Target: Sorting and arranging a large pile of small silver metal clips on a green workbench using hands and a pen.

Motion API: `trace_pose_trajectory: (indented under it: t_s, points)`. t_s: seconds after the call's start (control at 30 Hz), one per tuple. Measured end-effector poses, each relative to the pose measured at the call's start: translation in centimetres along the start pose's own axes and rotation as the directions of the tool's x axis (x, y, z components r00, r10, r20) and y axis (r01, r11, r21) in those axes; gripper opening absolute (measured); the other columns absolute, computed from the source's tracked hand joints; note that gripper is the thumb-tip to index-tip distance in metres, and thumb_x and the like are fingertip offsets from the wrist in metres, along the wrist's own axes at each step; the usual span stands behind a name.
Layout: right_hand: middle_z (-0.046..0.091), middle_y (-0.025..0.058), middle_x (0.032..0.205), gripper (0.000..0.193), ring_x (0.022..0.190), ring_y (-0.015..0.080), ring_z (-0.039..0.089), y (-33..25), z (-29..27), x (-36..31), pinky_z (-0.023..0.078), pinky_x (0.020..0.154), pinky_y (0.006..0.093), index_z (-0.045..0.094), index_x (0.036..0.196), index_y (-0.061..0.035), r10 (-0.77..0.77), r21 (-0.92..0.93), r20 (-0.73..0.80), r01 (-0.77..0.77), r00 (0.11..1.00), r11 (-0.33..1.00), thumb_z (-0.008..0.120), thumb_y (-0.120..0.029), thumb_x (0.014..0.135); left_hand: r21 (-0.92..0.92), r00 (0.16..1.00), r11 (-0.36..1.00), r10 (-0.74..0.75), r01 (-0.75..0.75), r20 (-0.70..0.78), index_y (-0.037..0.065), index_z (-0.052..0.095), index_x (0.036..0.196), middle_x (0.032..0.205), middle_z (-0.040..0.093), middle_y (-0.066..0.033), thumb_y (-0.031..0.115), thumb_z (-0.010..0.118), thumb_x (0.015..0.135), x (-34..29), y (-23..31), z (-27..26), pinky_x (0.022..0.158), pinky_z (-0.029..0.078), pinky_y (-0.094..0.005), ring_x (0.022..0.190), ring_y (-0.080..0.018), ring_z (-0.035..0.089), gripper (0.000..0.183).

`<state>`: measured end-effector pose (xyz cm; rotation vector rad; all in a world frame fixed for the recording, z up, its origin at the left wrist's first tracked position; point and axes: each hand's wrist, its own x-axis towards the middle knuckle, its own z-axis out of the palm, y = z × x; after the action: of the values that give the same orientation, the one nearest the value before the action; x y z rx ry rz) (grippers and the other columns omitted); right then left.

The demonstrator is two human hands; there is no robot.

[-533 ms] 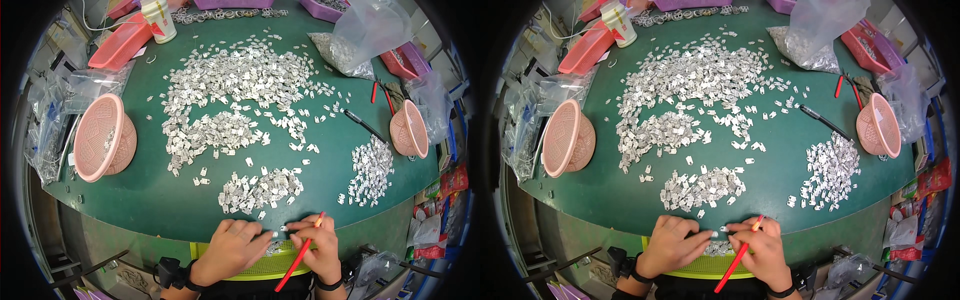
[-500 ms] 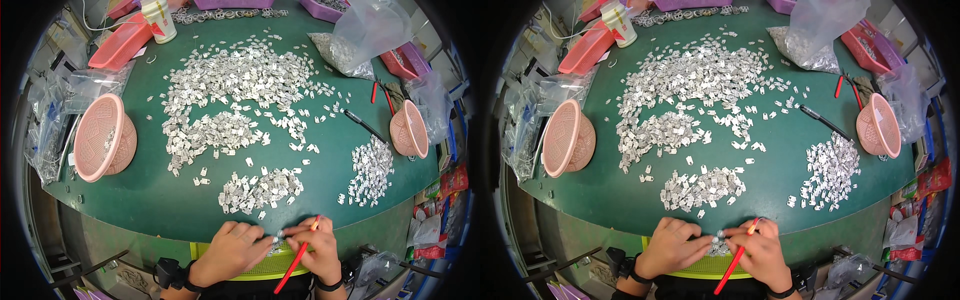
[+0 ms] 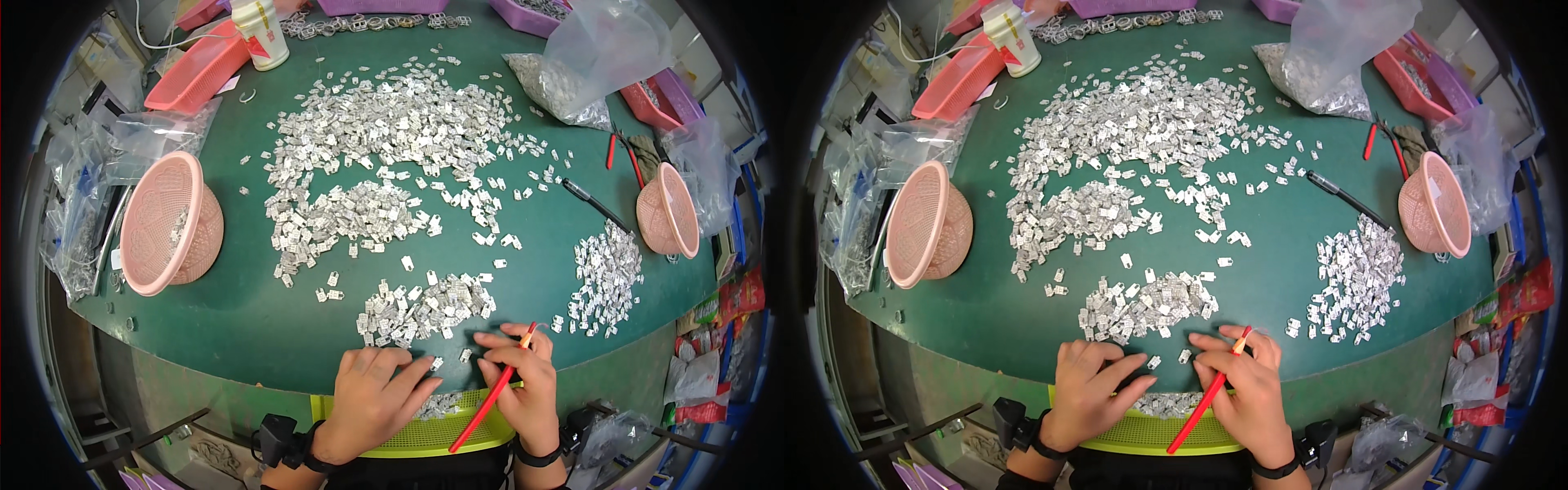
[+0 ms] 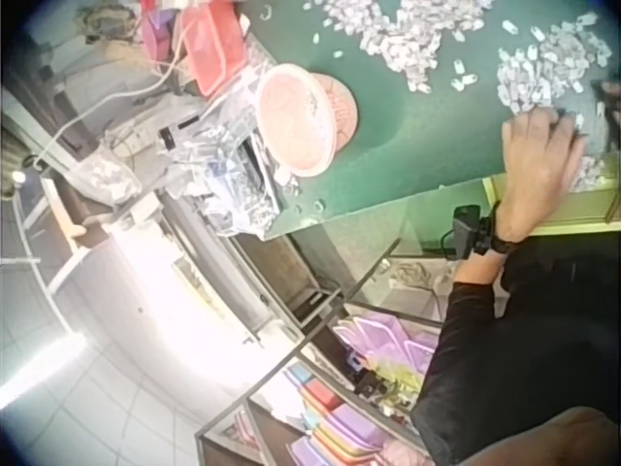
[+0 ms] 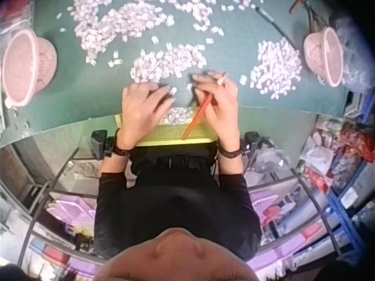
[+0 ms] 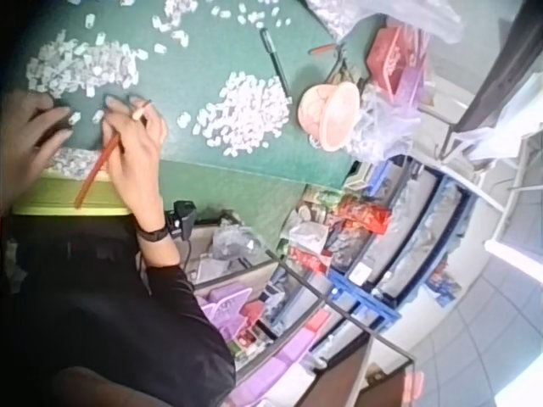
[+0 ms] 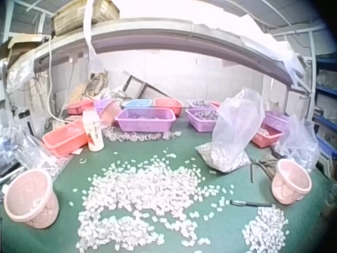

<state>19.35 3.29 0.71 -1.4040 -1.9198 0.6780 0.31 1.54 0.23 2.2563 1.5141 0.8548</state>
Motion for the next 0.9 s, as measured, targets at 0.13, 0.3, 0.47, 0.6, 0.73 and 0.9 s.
trace_pose_trajectory:
  t_s: [0.13, 0.3, 0.47, 0.6, 0.73, 0.9]
  points:
    - [0.068, 0.001, 0.093, 0.013, 0.089, 0.0218, 0.053, 0.2, 0.5, 0.2, 0.034, 0.085, 0.0372, 0.06, 0.08, -0.0079, 0.015, -0.021, 0.034, -0.014, 0.999, 1.0, 0.066, -0.001, 0.07, -0.018, 0.998, 0.999, -0.035, 0.034, -0.047, 0.01, 0.067, 0.082, 0.076, 0.052, 0.0016, 0.011, 0.074, 0.064, 0.2, 0.3, 1.0, 0.063, 0.034, -0.0308, 0.071, -0.0169, 0.048, 0.02]
    - [0.068, 0.0022, 0.087, 0.016, 0.082, 0.0198, 0.052, -0.1, 0.6, 0.2, 0.034, 0.081, 0.0342, 0.058, 0.076, -0.0077, -0.002, 0.036, 0.024, 0.001, 1.0, 0.999, 0.069, 0.001, 0.067, -0.041, 0.998, 0.999, 0.019, -0.022, -0.061, 0.01, 0.066, 0.078, 0.075, 0.052, 0.0015, 0.007, 0.073, 0.063, 0.1, 0.4, 1.1, 0.062, 0.033, -0.0306, 0.069, -0.0167, 0.048, 0.017]
    - [0.067, 0.0002, 0.085, 0.014, 0.081, 0.0197, 0.051, -0.1, 0.7, 0.5, 0.036, 0.08, 0.0335, 0.058, 0.075, -0.0077, -0.034, 0.018, 0.073, 0.033, 0.997, 0.999, 0.067, 0.0, 0.068, -0.051, 0.997, 0.996, 0.073, -0.072, 0.013, 0.011, 0.066, 0.077, 0.074, 0.051, 0.0019, 0.006, 0.072, 0.063, -0.2, 0.2, 0.2, 0.061, 0.033, -0.03, 0.068, -0.0156, 0.048, 0.016]
    - [0.066, -0.0003, 0.085, 0.017, 0.077, 0.0203, 0.05, 0.2, 0.6, 0.0, 0.037, 0.077, 0.0318, 0.06, 0.076, -0.0074, -0.052, 0.08, 0.066, 0.047, 0.996, 0.996, 0.063, 0.006, 0.065, -0.071, 0.999, 0.997, 0.041, -0.039, 0.028, 0.012, 0.066, 0.079, 0.074, 0.052, 0.0021, 0.007, 0.073, 0.063, -0.6, -0.2, -0.5, 0.059, 0.033, -0.0301, 0.065, -0.0155, 0.048, 0.018]
    - [0.066, 0.0008, 0.087, 0.021, 0.074, 0.0201, 0.049, -0.3, 0.2, -0.5, 0.038, 0.074, 0.0327, 0.058, 0.074, -0.0074, -0.125, -0.016, 0.114, 0.127, 0.986, 0.992, 0.06, 0.01, 0.062, -0.076, 1.0, 0.997, 0.004, -0.006, -0.025, 0.012, 0.067, 0.08, 0.074, 0.052, 0.0019, 0.008, 0.074, 0.062, -0.8, -0.6, -0.4, 0.058, 0.032, -0.0302, 0.064, -0.0157, 0.048, 0.02]
    - [0.066, -0.0003, 0.089, 0.018, 0.075, 0.0191, 0.05, -0.2, -0.6, -1.3, 0.037, 0.073, 0.0324, 0.058, 0.073, -0.0083, -0.042, 0.009, 0.071, 0.041, 0.997, 0.999, 0.062, 0.007, 0.064, -0.065, 1.0, 0.998, 0.025, -0.026, -0.009, 0.011, 0.067, 0.087, 0.077, 0.052, 0.0015, 0.009, 0.072, 0.066, -0.7, -0.5, -0.3, 0.06, 0.033, -0.0297, 0.067, -0.0155, 0.048, 0.023]
